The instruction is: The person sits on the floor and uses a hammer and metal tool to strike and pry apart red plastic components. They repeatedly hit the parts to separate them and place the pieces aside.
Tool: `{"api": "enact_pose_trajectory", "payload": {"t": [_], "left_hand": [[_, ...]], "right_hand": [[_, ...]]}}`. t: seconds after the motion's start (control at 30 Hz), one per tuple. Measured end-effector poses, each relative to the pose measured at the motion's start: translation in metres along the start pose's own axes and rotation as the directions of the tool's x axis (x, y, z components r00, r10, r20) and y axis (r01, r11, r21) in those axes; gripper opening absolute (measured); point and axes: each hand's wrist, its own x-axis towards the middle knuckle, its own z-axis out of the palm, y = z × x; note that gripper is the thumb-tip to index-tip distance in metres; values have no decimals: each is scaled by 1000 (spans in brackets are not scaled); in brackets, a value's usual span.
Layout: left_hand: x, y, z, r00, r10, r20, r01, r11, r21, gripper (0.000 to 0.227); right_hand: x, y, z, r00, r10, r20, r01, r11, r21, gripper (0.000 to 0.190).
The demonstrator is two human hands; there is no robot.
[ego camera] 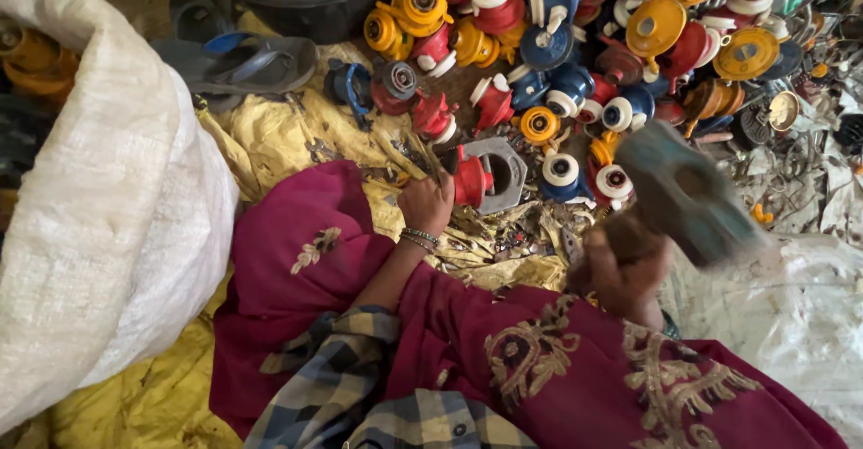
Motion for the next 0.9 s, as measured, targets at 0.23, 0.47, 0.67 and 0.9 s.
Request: {"api": "enact_pose_trajectory", "payload": {"t": [0.23,0.47,0.67,0.9], "left_hand": [[-3,-7,-2,998,1,70,2,999,-46,61],[-2,-4,-8,999,-34,31,33,999,14,59],[-1,-2,-9,999,-12,32,13,1000,-29,58],[3,-2,-8,1000,4,14,-5,997,76,60]], "right_hand": [[11,14,57,797,554,241,-241,658,-713,52],[9,-9,16,927,366,-86,-375,879,-295,37],[8,-5,3,984,117,132,-103,989,-108,22],[4,41,55,954,181,241,-18,833,-553,62]]}}
